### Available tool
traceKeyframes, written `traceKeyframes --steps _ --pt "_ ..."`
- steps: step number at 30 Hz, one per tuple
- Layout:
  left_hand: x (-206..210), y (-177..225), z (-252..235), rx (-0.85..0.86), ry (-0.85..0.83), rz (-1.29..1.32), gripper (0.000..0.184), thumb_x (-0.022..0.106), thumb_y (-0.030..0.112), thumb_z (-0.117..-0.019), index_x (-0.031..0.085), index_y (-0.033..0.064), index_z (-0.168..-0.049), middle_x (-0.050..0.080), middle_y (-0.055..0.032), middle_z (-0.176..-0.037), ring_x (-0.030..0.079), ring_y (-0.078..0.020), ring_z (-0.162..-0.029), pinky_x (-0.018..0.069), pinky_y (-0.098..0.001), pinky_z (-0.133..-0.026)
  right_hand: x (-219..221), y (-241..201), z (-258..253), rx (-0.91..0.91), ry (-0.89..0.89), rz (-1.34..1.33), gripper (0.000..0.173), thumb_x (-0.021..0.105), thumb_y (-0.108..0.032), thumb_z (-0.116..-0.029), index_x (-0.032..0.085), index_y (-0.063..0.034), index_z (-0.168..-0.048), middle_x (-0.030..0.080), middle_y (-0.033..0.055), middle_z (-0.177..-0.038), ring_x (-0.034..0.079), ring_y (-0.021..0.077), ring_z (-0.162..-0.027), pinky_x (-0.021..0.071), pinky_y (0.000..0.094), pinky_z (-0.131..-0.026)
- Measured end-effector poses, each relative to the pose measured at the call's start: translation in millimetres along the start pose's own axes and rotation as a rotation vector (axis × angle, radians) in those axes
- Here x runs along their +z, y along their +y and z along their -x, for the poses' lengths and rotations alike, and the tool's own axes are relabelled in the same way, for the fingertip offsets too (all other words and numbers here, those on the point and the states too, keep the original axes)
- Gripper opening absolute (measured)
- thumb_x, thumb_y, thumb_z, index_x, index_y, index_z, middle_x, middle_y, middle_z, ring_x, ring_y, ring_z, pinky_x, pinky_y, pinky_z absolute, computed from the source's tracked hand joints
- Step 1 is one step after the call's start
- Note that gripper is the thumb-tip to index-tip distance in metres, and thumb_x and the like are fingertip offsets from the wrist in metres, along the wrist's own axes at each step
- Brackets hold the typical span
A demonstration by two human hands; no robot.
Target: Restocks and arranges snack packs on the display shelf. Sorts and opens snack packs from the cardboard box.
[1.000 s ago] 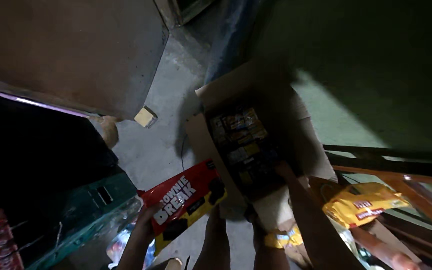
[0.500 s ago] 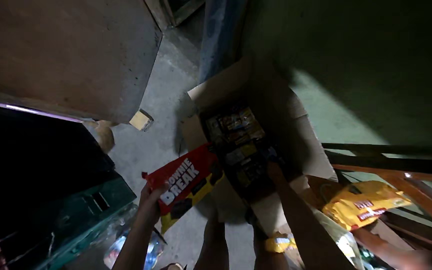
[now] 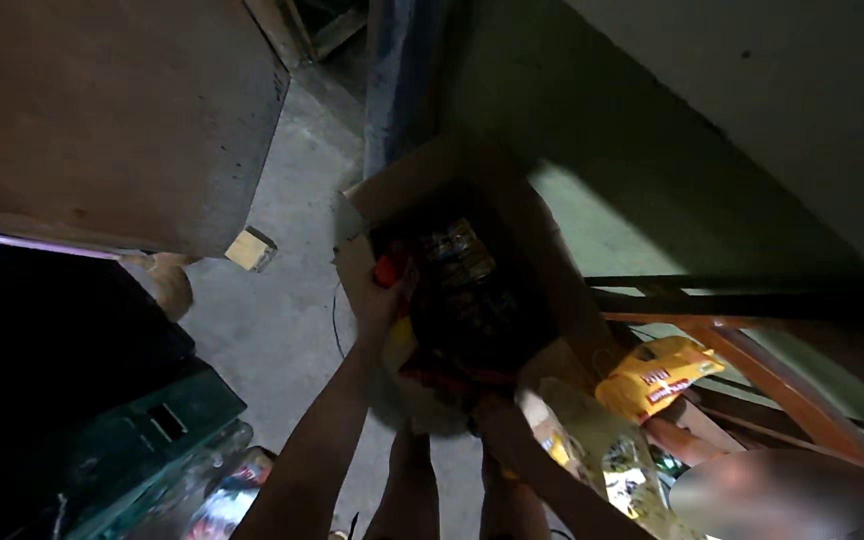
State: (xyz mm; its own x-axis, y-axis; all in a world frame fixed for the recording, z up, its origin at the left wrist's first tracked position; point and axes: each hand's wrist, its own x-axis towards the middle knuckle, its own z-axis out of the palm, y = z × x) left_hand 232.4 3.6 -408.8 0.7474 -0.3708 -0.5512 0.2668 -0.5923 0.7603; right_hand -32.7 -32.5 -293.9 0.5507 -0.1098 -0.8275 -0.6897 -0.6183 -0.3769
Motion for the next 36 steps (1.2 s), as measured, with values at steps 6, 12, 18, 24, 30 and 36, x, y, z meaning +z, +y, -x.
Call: traceKeyframes --steps 6,12,18,24,30,36 --pt "11 -13 16 -0.115 -0.002 0.028 0.066 0.080 0.019 -0.0887 0.047 -0.0033 -0.141 0.063 -0.0251 -0.122 0.066 -0.0320 -0.105 0.0550 -0.0484 -0.092 75 -2 -5 0.028 0.086 -0.081 0.034 0.040 -0.006 -0.1071 0.062 0.0136 -0.126 0.065 0.0319 -0.125 0.064 0.0465 -0.118 0.0517 0.0576 -0.099" --pt "7 -12 18 -0.147 -0.002 0.061 0.060 0.075 0.014 -0.0919 0.046 -0.0033 -0.142 0.063 -0.0257 -0.118 0.066 -0.0312 -0.099 0.0550 -0.0470 -0.087 79 -5 -6 0.032 0.079 -0.078 0.034 0.039 -0.001 -0.1059 0.060 0.0153 -0.127 0.063 0.0332 -0.126 0.063 0.0471 -0.119 0.0515 0.0567 -0.099" --pt "10 -5 23 -0.150 0.030 0.135 0.060 0.074 0.008 -0.0914 0.044 -0.0048 -0.141 0.061 -0.0258 -0.120 0.064 -0.0295 -0.100 0.0546 -0.0442 -0.087 71 -5 -9 0.062 -0.037 -0.122 0.037 0.036 -0.003 -0.1076 0.057 0.0146 -0.132 0.060 0.0323 -0.134 0.058 0.0457 -0.127 0.0465 0.0552 -0.106" --pt "15 -1 22 -0.121 0.031 -0.210 0.072 0.081 0.023 -0.0873 0.047 -0.0056 -0.143 0.055 -0.0325 -0.133 0.058 -0.0429 -0.121 0.0479 -0.0543 -0.102 61 -3 -3 0.034 0.047 -0.087 0.034 0.039 -0.001 -0.1065 0.059 0.0157 -0.129 0.062 0.0333 -0.128 0.060 0.0463 -0.124 0.0478 0.0544 -0.105" --pt "6 60 66 0.124 -0.277 -0.687 0.075 0.074 0.027 -0.0922 0.040 -0.0051 -0.150 0.041 -0.0338 -0.151 0.047 -0.0462 -0.136 0.0412 -0.0538 -0.112 2 7 19 -0.038 -0.036 -0.009 0.036 0.050 -0.003 -0.1032 0.058 0.0088 -0.136 0.053 0.0295 -0.145 0.050 0.0449 -0.136 0.0390 0.0564 -0.113" --pt "-23 103 188 0.664 -0.986 -0.908 0.041 0.064 0.013 -0.0978 0.061 0.0001 -0.137 0.053 -0.0239 -0.146 0.046 -0.0426 -0.139 0.0346 -0.0566 -0.116 -66 -34 84 -0.089 0.137 0.048 0.031 0.052 -0.004 -0.1027 0.062 0.0087 -0.129 0.056 0.0299 -0.139 0.053 0.0464 -0.132 0.0415 0.0593 -0.111"
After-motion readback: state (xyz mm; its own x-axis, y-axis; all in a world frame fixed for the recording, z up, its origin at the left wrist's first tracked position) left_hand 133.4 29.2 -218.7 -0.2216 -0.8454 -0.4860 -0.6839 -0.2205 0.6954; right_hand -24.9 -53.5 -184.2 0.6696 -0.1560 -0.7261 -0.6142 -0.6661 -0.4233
